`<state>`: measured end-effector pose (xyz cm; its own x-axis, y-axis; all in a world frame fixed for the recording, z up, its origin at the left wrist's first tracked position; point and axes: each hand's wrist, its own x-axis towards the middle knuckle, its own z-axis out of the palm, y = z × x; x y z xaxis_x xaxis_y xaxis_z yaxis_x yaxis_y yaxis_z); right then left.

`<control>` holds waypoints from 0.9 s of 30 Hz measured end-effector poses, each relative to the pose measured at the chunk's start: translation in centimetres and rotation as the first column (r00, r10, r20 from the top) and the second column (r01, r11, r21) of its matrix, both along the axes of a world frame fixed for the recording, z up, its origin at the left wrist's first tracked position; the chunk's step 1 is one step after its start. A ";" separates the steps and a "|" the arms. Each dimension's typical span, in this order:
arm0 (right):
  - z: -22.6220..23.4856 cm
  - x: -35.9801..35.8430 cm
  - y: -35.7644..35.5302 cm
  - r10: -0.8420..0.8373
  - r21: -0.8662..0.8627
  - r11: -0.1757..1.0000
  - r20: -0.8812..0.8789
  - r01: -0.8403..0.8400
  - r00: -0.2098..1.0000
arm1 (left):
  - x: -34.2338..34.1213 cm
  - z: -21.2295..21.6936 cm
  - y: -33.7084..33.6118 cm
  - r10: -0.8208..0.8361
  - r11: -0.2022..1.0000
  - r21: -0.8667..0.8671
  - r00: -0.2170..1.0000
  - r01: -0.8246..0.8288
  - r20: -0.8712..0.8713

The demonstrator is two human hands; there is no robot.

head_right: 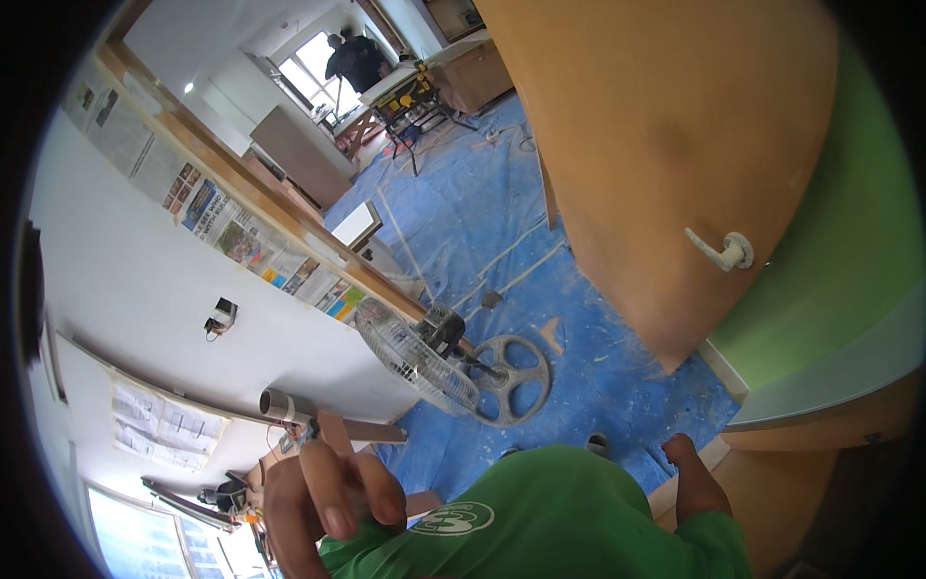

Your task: The person marks a white cabinet door with a pencil and ruler, then sands the edges and hinge area with sandpaper. They move around the room, briefly touch their face, and return to sanding the door edges.

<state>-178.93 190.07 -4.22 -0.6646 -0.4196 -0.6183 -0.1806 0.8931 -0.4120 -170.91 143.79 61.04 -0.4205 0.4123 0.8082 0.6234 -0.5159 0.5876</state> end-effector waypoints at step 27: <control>-1.6 -0.3 0.8 0.132 0.099 0.986 0.037 -0.135 0.991 | 7.3 -35.6 -13.9 0.762 0.500 -0.778 -0.232 -0.381 0.604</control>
